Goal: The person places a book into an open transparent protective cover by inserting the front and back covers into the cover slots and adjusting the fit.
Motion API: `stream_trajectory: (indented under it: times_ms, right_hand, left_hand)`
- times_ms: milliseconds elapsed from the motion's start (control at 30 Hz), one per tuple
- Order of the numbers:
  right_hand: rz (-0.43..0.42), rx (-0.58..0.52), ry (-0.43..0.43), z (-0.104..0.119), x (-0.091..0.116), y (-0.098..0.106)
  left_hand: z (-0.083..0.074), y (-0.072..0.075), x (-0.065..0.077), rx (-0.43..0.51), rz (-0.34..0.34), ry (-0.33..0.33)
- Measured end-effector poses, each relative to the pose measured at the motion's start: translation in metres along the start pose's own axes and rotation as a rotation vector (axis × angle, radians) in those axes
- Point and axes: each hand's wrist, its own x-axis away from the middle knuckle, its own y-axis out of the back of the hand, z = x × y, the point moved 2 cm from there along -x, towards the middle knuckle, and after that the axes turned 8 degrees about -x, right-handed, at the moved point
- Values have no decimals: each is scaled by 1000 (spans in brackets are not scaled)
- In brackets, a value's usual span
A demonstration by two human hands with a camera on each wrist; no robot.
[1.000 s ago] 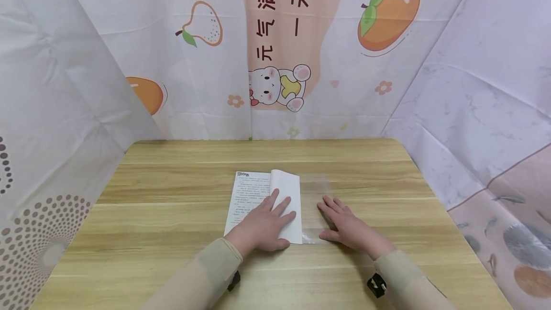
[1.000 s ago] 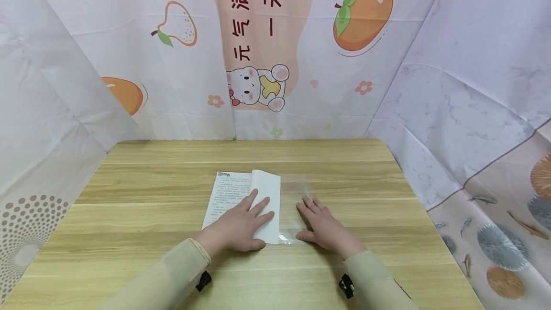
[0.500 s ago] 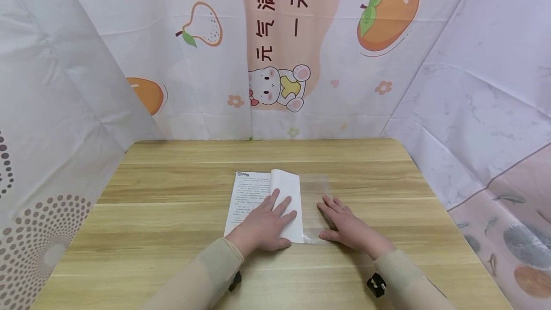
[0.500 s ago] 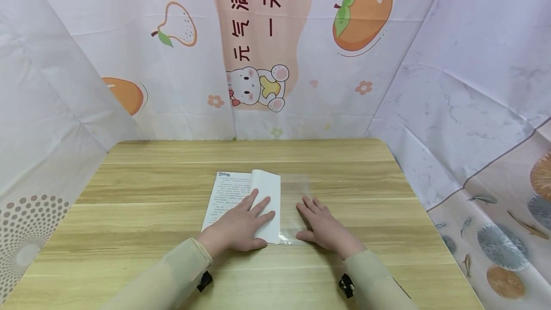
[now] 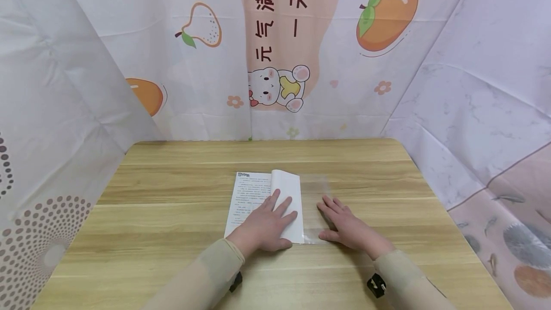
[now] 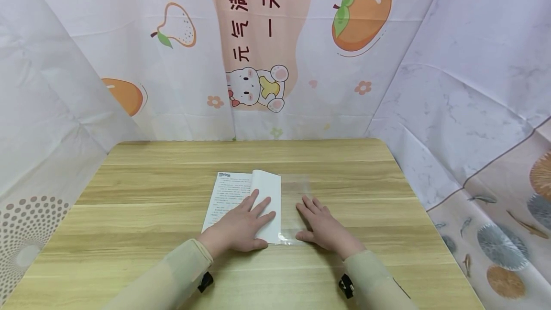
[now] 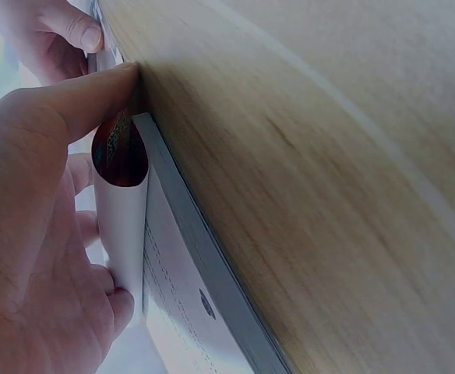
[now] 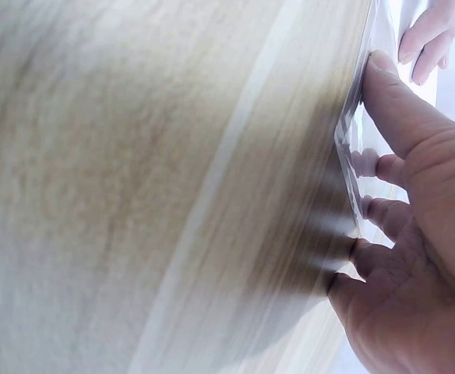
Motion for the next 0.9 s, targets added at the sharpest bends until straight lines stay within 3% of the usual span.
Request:
stream_trajectory:
  times_ms: [433, 900]
  right_hand:
    - [8, -2, -10, 0, 0, 0]
    - [6, -2, -10, -1, 0, 0]
  left_hand:
    - [-5, 6, -1, -17, -31, -9]
    - [-9, 8, -2, -44, -20, 17]
